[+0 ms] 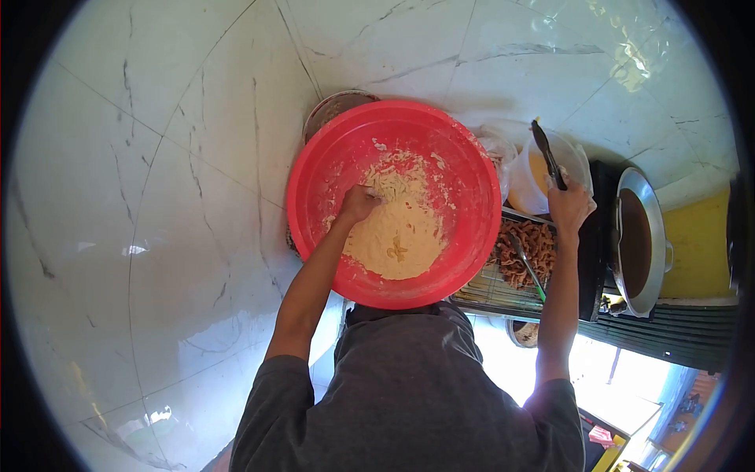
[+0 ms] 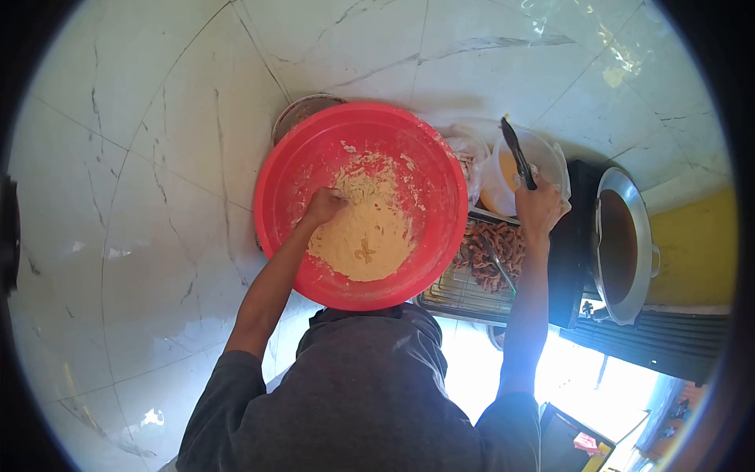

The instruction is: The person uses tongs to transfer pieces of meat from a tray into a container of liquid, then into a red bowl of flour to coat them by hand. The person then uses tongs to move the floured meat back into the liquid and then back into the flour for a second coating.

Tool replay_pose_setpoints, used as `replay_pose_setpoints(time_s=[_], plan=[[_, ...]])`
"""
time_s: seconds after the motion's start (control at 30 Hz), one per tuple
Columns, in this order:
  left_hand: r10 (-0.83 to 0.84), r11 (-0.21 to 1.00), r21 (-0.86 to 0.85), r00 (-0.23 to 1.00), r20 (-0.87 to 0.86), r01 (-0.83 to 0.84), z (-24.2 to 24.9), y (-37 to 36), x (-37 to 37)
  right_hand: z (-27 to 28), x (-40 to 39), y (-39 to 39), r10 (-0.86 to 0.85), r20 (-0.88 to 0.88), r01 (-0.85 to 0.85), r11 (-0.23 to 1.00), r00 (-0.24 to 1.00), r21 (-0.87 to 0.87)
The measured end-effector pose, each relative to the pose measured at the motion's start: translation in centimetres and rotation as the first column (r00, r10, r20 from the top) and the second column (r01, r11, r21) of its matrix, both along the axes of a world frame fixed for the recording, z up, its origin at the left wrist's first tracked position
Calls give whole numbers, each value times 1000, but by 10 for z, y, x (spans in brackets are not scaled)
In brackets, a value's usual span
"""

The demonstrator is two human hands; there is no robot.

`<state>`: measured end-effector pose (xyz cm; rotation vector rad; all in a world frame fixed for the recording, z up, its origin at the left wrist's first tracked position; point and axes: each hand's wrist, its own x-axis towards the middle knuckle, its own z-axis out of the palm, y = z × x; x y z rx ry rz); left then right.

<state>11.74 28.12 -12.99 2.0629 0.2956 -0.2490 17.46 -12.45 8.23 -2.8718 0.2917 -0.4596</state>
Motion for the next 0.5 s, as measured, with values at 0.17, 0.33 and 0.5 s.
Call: replay_pose_setpoints(time_s=[0.17, 0.33, 0.5], plan=[[13, 996, -92, 1000, -14, -14, -16, 3, 5, 24, -42, 54, 491, -295, -509, 861, 819, 21], [-34, 996, -85, 999, 23, 36, -5, -2, 4, -30, -77, 106, 588, -552, -741, 666, 591, -83], [-50, 991, -124, 998, 41, 55, 1, -2, 5, -45, -89, 125, 574, -666, -783, 622, 477, -25]])
